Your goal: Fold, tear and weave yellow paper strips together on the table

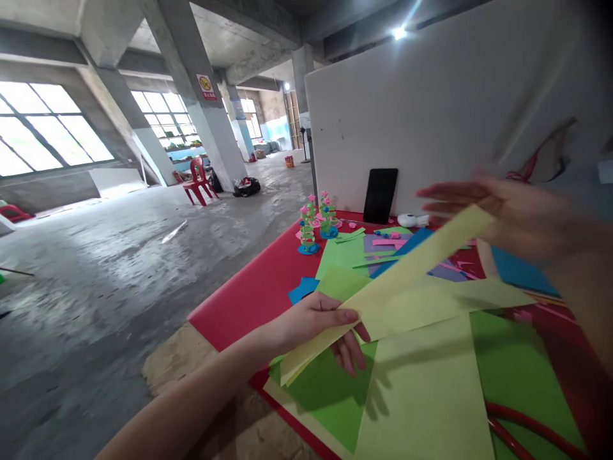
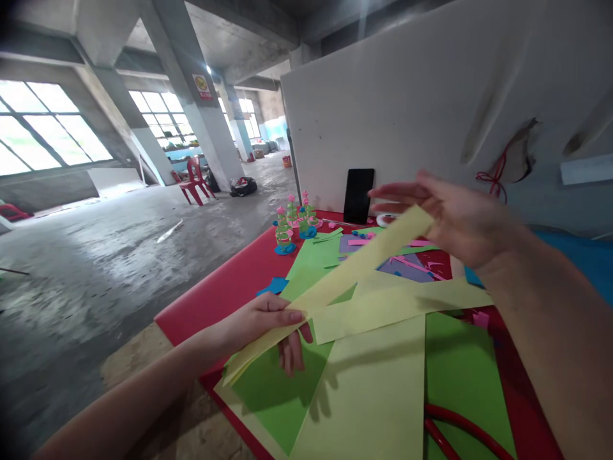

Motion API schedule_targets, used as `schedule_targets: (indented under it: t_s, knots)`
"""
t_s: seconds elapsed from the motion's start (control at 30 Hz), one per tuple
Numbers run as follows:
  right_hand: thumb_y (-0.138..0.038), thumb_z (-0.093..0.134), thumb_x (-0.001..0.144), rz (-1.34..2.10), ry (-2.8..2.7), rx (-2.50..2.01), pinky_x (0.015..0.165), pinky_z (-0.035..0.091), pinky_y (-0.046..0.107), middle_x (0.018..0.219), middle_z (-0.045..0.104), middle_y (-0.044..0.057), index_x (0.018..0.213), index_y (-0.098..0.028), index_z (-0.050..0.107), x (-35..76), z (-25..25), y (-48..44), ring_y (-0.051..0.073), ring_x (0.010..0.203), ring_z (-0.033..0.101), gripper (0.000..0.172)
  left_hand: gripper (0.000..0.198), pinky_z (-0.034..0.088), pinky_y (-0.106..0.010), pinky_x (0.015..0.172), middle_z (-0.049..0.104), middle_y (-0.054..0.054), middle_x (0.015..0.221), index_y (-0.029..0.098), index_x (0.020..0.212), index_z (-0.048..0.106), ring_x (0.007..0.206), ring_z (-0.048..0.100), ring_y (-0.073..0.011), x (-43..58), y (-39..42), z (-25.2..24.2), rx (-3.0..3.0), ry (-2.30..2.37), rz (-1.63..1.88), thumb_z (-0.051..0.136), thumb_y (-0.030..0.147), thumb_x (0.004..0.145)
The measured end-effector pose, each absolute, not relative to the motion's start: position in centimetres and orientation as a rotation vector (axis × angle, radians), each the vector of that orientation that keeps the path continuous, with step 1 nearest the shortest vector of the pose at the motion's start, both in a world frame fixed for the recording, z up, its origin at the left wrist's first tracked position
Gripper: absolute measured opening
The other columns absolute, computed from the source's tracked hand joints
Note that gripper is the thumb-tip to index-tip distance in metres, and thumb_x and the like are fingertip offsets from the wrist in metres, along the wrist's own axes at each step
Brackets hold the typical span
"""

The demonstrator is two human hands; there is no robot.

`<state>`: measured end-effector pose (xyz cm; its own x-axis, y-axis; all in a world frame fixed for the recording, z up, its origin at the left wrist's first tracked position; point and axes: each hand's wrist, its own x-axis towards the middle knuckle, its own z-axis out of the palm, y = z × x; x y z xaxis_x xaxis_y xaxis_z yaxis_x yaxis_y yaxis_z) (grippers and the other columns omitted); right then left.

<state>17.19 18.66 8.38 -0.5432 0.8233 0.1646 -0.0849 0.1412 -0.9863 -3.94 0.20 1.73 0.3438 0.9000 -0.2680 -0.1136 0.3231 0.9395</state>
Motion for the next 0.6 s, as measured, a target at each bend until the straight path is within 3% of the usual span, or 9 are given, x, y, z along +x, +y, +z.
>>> schedule_targets:
  t_s: [0.1,0.2,0.37,0.5,0.6]
  knots:
    - [-0.044,0.042,0.080,1.180,-1.638,-0.730,0.080,0.041,0.036,0.098,0.062,-0.001,0.078,-0.030,0.065,18.4,9.0,18.8,0.023,0.099,0.052,0.027,0.031,0.045,-0.023,0.051,0.065,-0.009,0.064,0.008,0.079,0.060,0.052,0.060,-0.0146,-4.2,0.5,1.1,1.109,1.023,0.767,0.046,0.036,0.080]
    - [-0.040,0.051,0.078,0.815,-1.918,-0.827,0.080,0.042,0.037,0.097,0.062,0.000,0.091,-0.033,0.063,17.2,9.6,16.1,0.024,0.092,0.055,0.019,0.036,0.045,-0.023,0.052,0.065,-0.009,0.066,0.009,0.079,0.059,0.052,0.059,-0.0135,-4.3,0.6,0.6,1.298,1.191,0.768,0.042,0.040,0.081]
    - [-0.023,0.056,0.074,0.465,-2.673,-0.408,0.077,0.042,0.034,0.096,0.063,0.003,0.092,-0.023,0.065,11.3,7.0,9.8,0.021,0.088,0.056,0.020,0.036,0.038,-0.016,0.045,0.064,-0.005,0.059,0.011,0.072,0.059,0.041,0.052,-0.0080,-4.6,0.5,0.2,1.786,1.576,0.658,0.034,0.034,0.084]
    - [-0.013,0.050,0.075,0.268,-2.805,-0.355,0.058,0.039,0.027,0.075,0.064,0.004,0.074,-0.019,0.065,9.4,4.1,7.9,0.017,0.069,0.057,0.016,0.032,0.036,-0.016,0.045,0.064,-0.003,0.056,0.013,0.061,0.058,0.043,0.053,-0.0087,-4.9,0.3,0.2,1.965,1.639,0.623,0.034,0.021,0.081]
    - [-0.016,0.048,0.078,0.236,-2.783,-0.407,0.058,0.038,0.026,0.075,0.063,0.004,0.072,-0.017,0.063,10.1,3.2,7.5,0.016,0.069,0.056,0.017,0.035,0.036,-0.017,0.045,0.063,-0.003,0.055,0.014,0.058,0.058,0.044,0.054,-0.0096,-4.8,0.2,0.2,1.971,1.619,0.618,0.033,0.023,0.081]
